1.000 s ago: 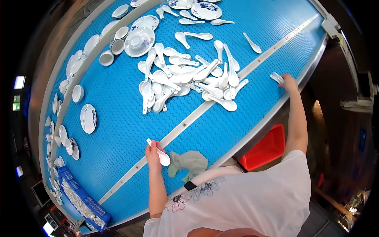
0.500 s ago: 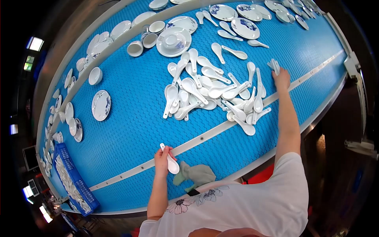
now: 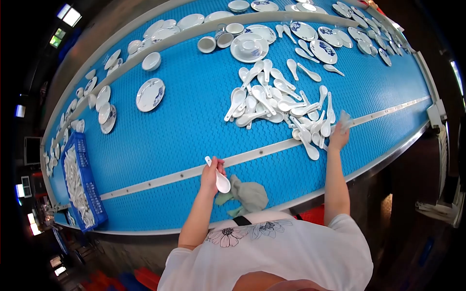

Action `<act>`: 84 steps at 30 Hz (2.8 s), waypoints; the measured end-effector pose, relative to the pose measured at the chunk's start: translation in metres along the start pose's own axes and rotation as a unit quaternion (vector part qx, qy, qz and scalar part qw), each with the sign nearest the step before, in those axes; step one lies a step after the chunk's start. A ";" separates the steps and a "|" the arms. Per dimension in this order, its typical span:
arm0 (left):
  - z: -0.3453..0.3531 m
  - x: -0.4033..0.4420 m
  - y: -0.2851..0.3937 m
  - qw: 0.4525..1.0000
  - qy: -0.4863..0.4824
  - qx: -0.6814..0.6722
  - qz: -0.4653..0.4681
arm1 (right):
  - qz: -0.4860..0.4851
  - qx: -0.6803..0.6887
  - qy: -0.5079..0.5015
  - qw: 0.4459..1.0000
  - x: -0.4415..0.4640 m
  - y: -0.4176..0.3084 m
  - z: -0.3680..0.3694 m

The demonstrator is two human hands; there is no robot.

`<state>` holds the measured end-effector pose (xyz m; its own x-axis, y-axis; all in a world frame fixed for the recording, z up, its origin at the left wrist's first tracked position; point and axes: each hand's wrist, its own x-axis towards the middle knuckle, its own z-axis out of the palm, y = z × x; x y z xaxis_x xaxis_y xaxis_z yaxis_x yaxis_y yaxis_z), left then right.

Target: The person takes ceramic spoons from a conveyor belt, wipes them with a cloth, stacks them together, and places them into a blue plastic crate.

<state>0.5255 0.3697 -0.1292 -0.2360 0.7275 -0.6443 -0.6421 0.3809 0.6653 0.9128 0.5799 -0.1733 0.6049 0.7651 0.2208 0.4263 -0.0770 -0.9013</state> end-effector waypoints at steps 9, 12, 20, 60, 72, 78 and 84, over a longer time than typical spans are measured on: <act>-0.007 -0.049 -0.031 0.972 -0.105 -0.193 -0.080 | 0.278 0.104 -0.508 0.809 -0.190 -0.123 -0.044; -0.012 -0.064 -0.039 0.950 -0.193 -0.231 -0.079 | 0.068 0.068 -0.645 0.758 -0.270 -0.139 -0.041; -0.112 -0.090 -0.002 0.954 -0.024 -0.290 -0.079 | -0.249 -0.043 -0.593 0.765 -0.309 -0.184 -0.032; -0.419 -0.050 0.106 0.550 0.542 0.597 0.217 | -0.214 -0.189 -0.381 0.879 -0.339 -0.131 0.021; -0.103 -0.041 -0.006 0.649 0.315 0.611 0.325 | -0.053 0.005 -0.615 0.787 -0.096 -0.162 0.017; 0.022 0.005 0.017 0.641 0.201 0.637 0.380 | -0.249 -0.066 -0.263 0.930 0.144 -0.073 0.106; 0.134 0.081 0.058 0.600 0.102 0.671 0.424 | -0.292 -0.237 -0.195 0.906 0.223 -0.015 0.139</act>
<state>0.5671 0.5269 -0.0920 -0.2350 0.9513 0.1993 0.9044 0.1389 0.4036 0.9477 0.8404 -0.1627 -0.0607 0.9247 0.3759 0.8935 0.2182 -0.3925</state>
